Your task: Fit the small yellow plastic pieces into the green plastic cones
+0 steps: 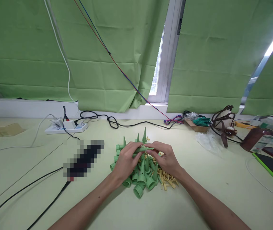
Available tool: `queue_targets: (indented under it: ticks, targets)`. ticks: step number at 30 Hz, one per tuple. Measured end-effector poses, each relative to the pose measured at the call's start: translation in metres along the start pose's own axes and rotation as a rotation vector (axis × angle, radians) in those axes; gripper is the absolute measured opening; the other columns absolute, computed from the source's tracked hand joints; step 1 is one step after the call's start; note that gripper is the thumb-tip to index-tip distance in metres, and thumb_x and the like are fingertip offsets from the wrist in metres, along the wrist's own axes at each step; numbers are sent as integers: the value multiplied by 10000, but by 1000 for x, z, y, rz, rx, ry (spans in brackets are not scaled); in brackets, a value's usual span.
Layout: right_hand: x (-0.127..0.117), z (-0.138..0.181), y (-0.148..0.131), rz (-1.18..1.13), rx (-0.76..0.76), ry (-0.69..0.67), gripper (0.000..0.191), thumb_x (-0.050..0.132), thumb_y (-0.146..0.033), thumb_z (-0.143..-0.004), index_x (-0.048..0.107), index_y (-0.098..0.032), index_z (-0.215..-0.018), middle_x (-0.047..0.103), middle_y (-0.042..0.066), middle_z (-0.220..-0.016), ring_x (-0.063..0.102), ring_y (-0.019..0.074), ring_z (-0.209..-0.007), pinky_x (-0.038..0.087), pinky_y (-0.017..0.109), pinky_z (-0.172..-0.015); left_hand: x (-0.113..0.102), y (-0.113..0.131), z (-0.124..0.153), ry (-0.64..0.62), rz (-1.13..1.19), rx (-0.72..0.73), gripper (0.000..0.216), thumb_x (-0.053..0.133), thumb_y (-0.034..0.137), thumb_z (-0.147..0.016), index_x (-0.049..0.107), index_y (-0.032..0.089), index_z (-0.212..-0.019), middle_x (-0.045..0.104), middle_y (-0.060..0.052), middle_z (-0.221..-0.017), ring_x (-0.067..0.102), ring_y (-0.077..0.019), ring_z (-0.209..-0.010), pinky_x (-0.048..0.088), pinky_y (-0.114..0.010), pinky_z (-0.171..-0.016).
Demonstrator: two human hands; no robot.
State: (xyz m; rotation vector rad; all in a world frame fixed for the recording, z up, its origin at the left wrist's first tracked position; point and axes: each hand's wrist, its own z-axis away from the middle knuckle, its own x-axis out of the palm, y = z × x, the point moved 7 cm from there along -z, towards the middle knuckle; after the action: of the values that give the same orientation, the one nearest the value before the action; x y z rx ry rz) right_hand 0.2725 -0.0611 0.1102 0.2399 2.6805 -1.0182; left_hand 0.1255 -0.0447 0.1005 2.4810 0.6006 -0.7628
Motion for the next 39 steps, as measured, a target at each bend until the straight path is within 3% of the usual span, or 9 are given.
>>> queue_targets:
  ticks: [4,10,15,19,28,36,39]
  targets:
    - [-2,0,1,-18,40,18,179,620,-262,-908,749,-220,-1024,697,41,-808,583,146,-674,470,268,-593,-1,3,-3,-4,15,0,203,552,206,-933,594,187,-1130,685,-84,-1044,653,-215,-970,570,-361,-809]
    - [-20,0,9,-47,179,157,229,582,-345,-926,738,-183,-972,672,51,-799,596,151,-665,491,270,-571,-8,11,-4,93,7,34,251,569,221,-930,584,194,-1180,640,-104,-1208,616,-232,-1131,540,-388,-948]
    - [-44,0,13,115,142,359,216,597,-349,-916,712,-169,-880,651,45,-766,563,144,-640,486,278,-590,-13,12,-3,151,3,27,187,544,189,-939,611,185,-1114,645,-93,-1092,631,-213,-1039,558,-345,-870]
    - [-52,-2,22,238,161,422,228,592,-361,-914,688,-163,-856,655,41,-740,563,148,-643,471,272,-598,-12,11,-3,143,37,2,160,526,178,-946,621,187,-1075,630,-72,-1015,625,-186,-946,560,-310,-802]
    - [-41,-23,39,509,216,234,263,530,-371,-916,672,-180,-805,636,6,-628,493,130,-517,385,263,-576,-14,10,-2,176,9,-20,134,515,167,-947,624,169,-1026,645,-58,-901,614,-167,-837,515,-293,-744]
    - [-44,-52,92,584,304,181,295,512,-367,-873,639,-188,-676,667,41,-636,559,173,-586,363,282,-606,-5,1,2,82,-52,-114,160,522,231,-938,664,165,-968,665,-13,-703,579,-123,-567,451,-238,-535]
    - [-42,-58,104,576,304,153,307,509,-362,-858,622,-186,-634,660,48,-622,560,177,-595,368,286,-616,-1,3,1,33,-44,-96,199,516,248,-943,657,172,-823,609,13,-602,530,-109,-503,408,-230,-503]
